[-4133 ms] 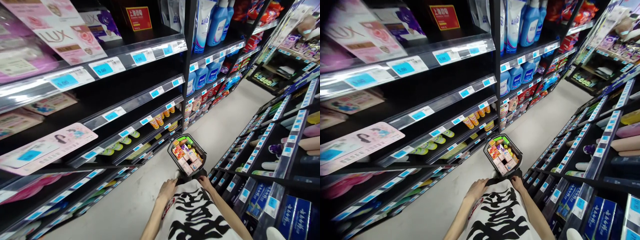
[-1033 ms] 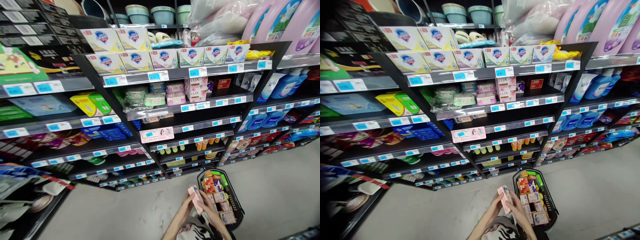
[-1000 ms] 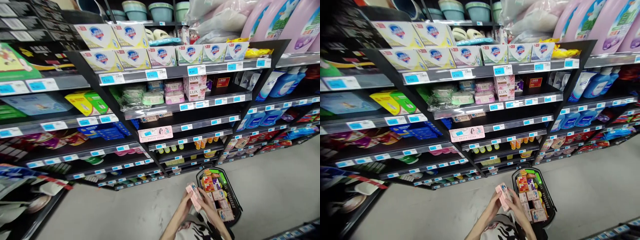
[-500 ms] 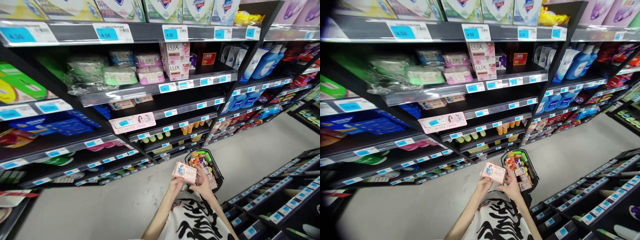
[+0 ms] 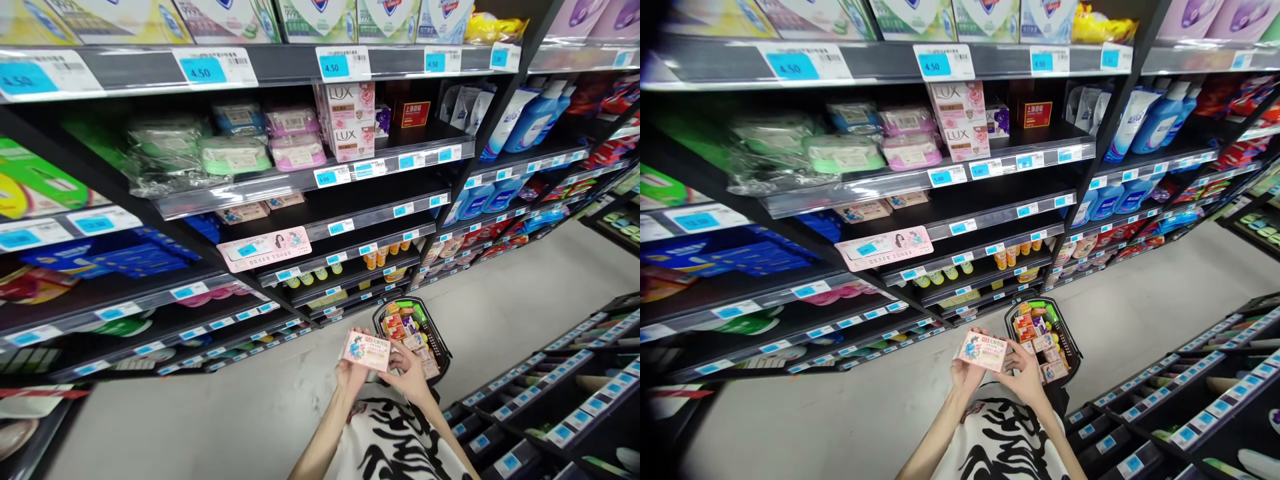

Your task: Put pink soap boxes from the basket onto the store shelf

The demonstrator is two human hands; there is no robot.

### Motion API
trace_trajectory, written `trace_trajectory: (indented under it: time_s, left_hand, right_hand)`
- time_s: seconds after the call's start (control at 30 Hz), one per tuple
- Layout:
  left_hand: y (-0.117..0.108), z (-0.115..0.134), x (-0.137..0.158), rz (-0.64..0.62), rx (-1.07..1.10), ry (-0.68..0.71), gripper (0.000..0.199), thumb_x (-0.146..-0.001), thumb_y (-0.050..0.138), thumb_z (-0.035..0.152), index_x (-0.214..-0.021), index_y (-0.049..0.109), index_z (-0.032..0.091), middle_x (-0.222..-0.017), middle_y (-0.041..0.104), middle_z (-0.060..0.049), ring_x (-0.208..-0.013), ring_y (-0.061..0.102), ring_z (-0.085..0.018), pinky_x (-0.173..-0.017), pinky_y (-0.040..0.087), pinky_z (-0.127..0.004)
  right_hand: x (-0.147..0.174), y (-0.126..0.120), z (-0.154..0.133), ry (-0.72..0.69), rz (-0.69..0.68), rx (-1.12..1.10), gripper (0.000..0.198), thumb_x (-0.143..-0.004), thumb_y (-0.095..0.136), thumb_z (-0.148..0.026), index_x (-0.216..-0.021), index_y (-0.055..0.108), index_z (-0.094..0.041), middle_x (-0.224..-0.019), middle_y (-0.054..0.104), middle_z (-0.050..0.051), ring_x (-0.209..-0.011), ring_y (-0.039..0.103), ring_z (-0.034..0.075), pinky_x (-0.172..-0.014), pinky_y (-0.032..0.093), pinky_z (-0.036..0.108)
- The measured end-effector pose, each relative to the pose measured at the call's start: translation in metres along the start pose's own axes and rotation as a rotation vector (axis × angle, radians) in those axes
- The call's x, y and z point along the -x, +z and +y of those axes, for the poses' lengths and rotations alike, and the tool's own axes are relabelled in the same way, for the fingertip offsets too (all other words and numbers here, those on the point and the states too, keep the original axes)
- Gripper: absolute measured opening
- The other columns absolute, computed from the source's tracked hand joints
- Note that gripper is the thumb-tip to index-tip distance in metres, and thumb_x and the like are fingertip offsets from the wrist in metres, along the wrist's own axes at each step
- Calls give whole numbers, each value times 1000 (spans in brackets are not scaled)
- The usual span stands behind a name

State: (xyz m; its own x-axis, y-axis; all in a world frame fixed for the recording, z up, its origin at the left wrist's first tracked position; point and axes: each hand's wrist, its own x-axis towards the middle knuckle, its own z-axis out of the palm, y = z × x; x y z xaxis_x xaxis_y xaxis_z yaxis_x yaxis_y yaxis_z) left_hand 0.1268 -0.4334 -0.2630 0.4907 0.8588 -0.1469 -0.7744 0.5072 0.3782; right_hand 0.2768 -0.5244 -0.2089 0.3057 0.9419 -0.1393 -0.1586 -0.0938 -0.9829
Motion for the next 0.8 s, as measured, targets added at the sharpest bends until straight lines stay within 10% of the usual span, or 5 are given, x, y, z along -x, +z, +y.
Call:
trace_trajectory:
  time_s: [0.8]
  left_hand:
    - [24,4,3,106,105,-2,65,-65,78,83,-110,73,37,-118,72,0,-139,51,-27,-117,44,-38]
  right_hand:
    - [8,11,-7,-56,-13,226,70,-70,82,-21,-138,64,-20,-77,78,1,-67,70,19,-69,62,33]
